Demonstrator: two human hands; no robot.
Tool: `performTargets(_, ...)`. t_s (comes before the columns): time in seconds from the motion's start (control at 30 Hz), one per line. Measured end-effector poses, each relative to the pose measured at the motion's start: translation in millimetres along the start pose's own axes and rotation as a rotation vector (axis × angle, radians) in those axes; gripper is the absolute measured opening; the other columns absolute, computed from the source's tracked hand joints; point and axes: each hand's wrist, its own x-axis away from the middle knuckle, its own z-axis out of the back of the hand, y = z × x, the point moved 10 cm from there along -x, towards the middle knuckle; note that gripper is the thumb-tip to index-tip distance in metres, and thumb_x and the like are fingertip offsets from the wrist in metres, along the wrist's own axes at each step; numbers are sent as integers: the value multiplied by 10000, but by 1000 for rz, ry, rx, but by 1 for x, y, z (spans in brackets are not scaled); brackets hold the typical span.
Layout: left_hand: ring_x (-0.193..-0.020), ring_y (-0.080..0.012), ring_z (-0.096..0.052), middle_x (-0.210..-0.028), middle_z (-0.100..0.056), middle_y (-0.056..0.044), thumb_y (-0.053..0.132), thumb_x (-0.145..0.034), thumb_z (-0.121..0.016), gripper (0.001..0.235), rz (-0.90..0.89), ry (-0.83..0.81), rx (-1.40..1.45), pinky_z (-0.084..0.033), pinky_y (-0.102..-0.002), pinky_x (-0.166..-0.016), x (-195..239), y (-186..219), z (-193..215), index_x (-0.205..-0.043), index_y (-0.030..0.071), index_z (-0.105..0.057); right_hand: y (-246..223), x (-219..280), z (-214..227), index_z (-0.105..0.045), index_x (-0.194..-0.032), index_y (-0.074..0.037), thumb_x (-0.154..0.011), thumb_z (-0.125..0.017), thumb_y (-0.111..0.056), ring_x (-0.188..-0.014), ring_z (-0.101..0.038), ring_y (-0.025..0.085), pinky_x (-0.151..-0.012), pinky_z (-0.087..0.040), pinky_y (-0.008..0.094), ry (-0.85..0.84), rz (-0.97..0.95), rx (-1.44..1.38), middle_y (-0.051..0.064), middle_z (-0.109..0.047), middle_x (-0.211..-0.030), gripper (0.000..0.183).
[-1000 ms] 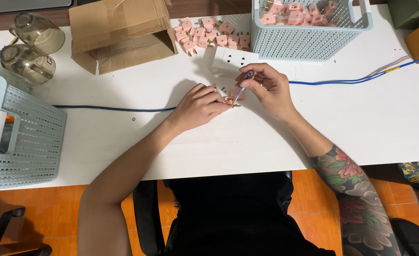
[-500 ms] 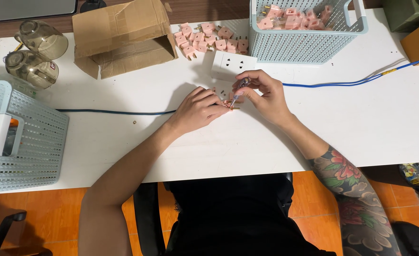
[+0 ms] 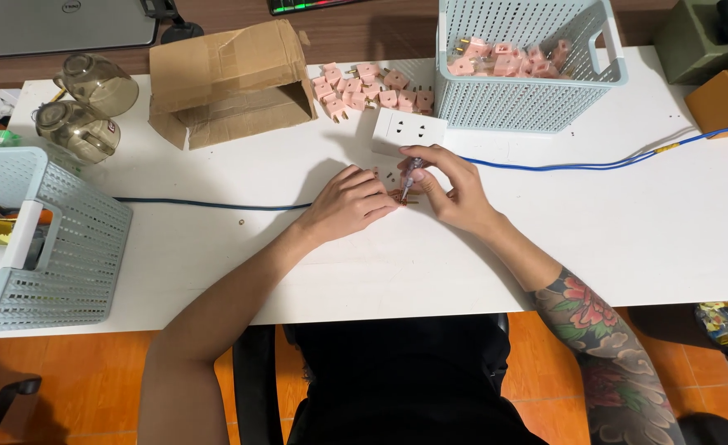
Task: The person uses a screwdriver to tighten screws on small pink electrical adapters placed on a white desk. They then insert the assembled adapter into a white power strip to test the connection.
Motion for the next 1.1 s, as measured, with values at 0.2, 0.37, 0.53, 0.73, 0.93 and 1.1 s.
performTargets(0.2,-902,-194,-694,-876,-666,24,239,-1083,-827,140,-2,11,0,-557,-365,-848,-1,0,1,-952,200,-797,0,-2,-2,-779,-1403,-21,-1098,-797,-98,-974,-740,302,-949,-627,489,-11,54,73,130,-702,-1037,315)
performTargets(0.37,-891,-200,-680,-867,-646,14,237,-1072,-834,162,-4,11,-15,-554,-371,-840,1,-1,-1,-931,192,-769,-15,-4,-6,-740,-1460,-2,-1150,-656,-39,-998,-763,355,-971,-611,525,-4,10,18,176,-759,-1087,323)
performTargets(0.53,-900,-195,-692,-866,-658,21,219,-1066,-837,160,-2,11,-20,-559,-361,-843,-1,0,1,-917,194,-786,2,3,-4,-758,-1406,-33,-1091,-812,-114,-988,-729,324,-961,-600,500,5,64,81,128,-701,-1055,330)
performTargets(0.73,-884,-188,-684,-852,-637,28,224,-1070,-829,199,-5,14,-13,-557,-354,-827,3,-5,-5,-888,192,-754,3,4,-4,-741,-1432,-25,-1140,-697,-89,-980,-746,348,-955,-599,513,7,15,54,154,-729,-1059,303)
performTargets(0.93,-893,-195,-698,-855,-646,18,199,-1062,-831,192,-6,15,-32,-560,-355,-823,2,-3,-4,-883,194,-760,-6,0,-3,-755,-1408,-49,-1110,-773,-120,-973,-712,308,-937,-597,474,7,45,92,119,-686,-1054,306)
performTargets(1.1,-880,-193,-693,-849,-643,15,198,-1073,-817,210,8,4,-21,-555,-351,-813,2,-3,-4,-875,189,-748,11,8,-4,-736,-1441,-6,-1153,-636,-47,-1001,-772,354,-963,-624,515,5,-1,9,181,-777,-1098,307)
